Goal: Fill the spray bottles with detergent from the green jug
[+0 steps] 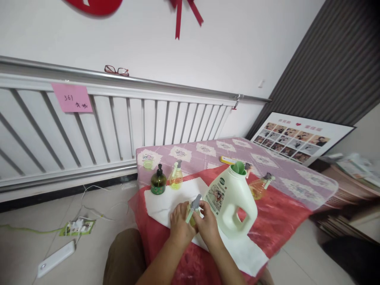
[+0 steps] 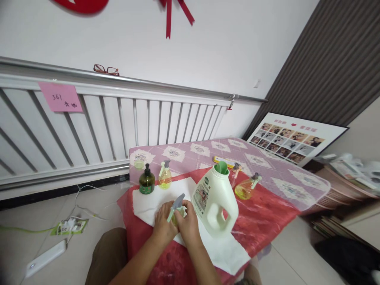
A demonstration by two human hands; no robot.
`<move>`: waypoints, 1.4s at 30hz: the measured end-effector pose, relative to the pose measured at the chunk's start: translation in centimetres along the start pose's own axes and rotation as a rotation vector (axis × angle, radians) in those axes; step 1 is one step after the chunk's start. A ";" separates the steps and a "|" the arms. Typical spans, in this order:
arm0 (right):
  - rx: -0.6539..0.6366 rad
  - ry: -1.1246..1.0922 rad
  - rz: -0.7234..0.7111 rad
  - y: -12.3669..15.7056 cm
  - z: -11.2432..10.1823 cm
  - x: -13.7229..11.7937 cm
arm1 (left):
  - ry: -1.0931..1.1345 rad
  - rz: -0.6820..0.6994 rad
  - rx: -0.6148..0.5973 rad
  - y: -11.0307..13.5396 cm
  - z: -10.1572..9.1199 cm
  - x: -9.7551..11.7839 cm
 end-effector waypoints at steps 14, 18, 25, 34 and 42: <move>-0.075 -0.135 -0.072 -2.0 -3.3 -4.3 | 0.007 -0.098 -0.102 -0.4 -0.2 0.0; -0.007 -0.122 -0.102 -3.4 -5.4 -7.5 | 0.018 -0.102 -0.114 -0.4 0.0 0.0; -0.079 0.118 -0.274 -7.1 -5.5 -12.6 | 0.057 -0.083 -0.106 0.5 0.4 -0.6; -0.684 0.703 -0.312 -8.8 6.7 -8.1 | 0.002 -0.086 -0.058 2.7 1.9 -1.8; -0.879 1.037 -0.161 -8.5 12.2 -4.1 | -0.007 -0.079 -0.050 2.6 2.7 -2.4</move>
Point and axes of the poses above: each hand's wrist, its own y-axis away from the middle knuckle, its own z-axis out of the palm, x = y × z, the point moved 7 cm from there along -y, towards the middle knuckle, and after that the axes turned 2 degrees about -x, right-handed, at the moved point
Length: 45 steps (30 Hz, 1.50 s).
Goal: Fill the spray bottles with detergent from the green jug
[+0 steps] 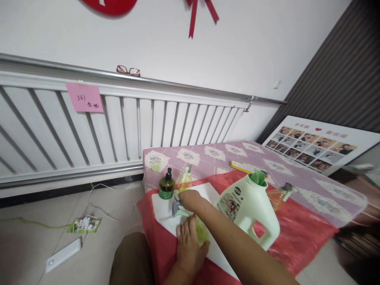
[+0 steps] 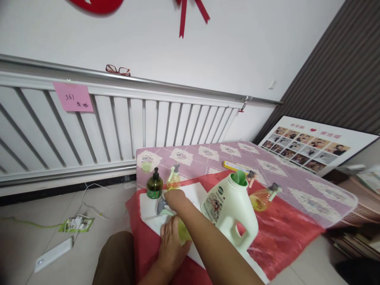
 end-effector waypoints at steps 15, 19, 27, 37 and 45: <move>0.697 -0.255 0.054 15.4 -6.1 5.8 | 0.001 0.066 0.039 0.4 -1.3 0.7; 1.212 -0.511 0.402 26.3 -3.6 13.5 | -0.018 0.129 0.064 0.8 -1.0 0.5; 1.122 -1.069 0.495 25.8 5.0 19.2 | -0.098 0.274 0.065 1.6 -0.8 1.3; 1.051 -1.156 0.471 23.5 5.3 18.5 | -0.181 0.226 0.057 1.4 -1.0 1.4; 0.974 -1.023 0.374 28.6 -1.3 19.5 | -0.167 0.168 0.012 1.2 -0.4 1.1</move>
Point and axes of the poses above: each hand's wrist, its own y-axis away from the middle knuckle, its own z-axis out of the palm, x = y × z, the point moved 7 cm from there along -y, towards the middle knuckle, and after that the axes turned 2 degrees about -x, right-handed, at the moved point
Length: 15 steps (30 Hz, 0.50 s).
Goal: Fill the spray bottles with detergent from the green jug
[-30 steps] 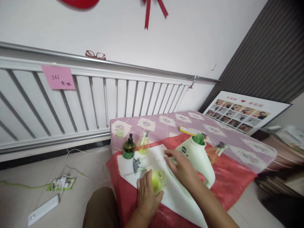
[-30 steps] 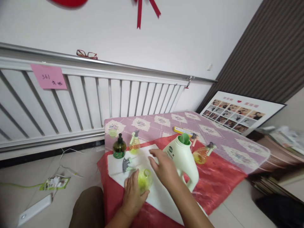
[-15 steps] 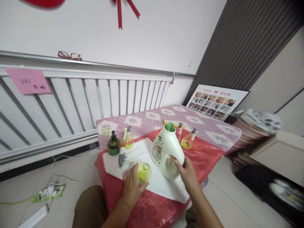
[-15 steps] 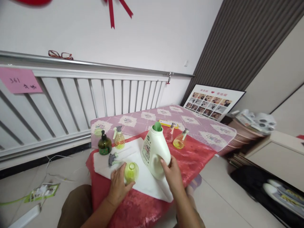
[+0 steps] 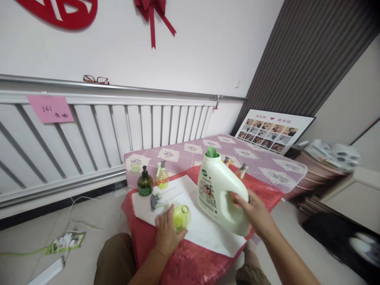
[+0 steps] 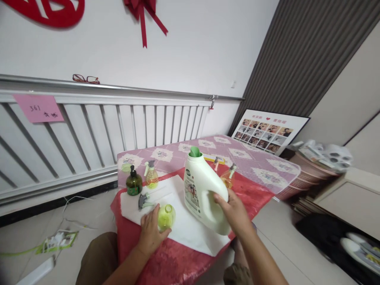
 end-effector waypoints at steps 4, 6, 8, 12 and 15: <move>-0.079 0.170 -0.022 -0.3 -2.4 -2.6 | 0.028 -0.020 0.021 0.0 0.0 -0.3; -0.141 0.243 -0.009 -0.3 -2.9 -3.4 | 0.047 -0.032 0.048 -0.1 -0.2 -0.4; -0.222 0.276 0.015 -0.3 -3.0 -3.8 | 0.069 -0.048 0.080 -0.1 -0.5 -0.5; -0.381 0.372 0.049 -0.4 -2.9 -3.9 | 0.132 -0.073 0.132 -0.2 -1.0 -0.8; -0.476 0.406 0.043 -0.2 -2.5 -3.9 | 0.187 -0.085 0.157 -0.3 -1.2 -1.0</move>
Point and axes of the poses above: each hand's wrist, its own y-axis away from the middle knuckle, its own z-axis out of the palm, x = y × z, the point moved 7 cm from there along -y, towards the middle knuckle, and after that the axes turned 2 degrees about -x, right-handed, at the moved point
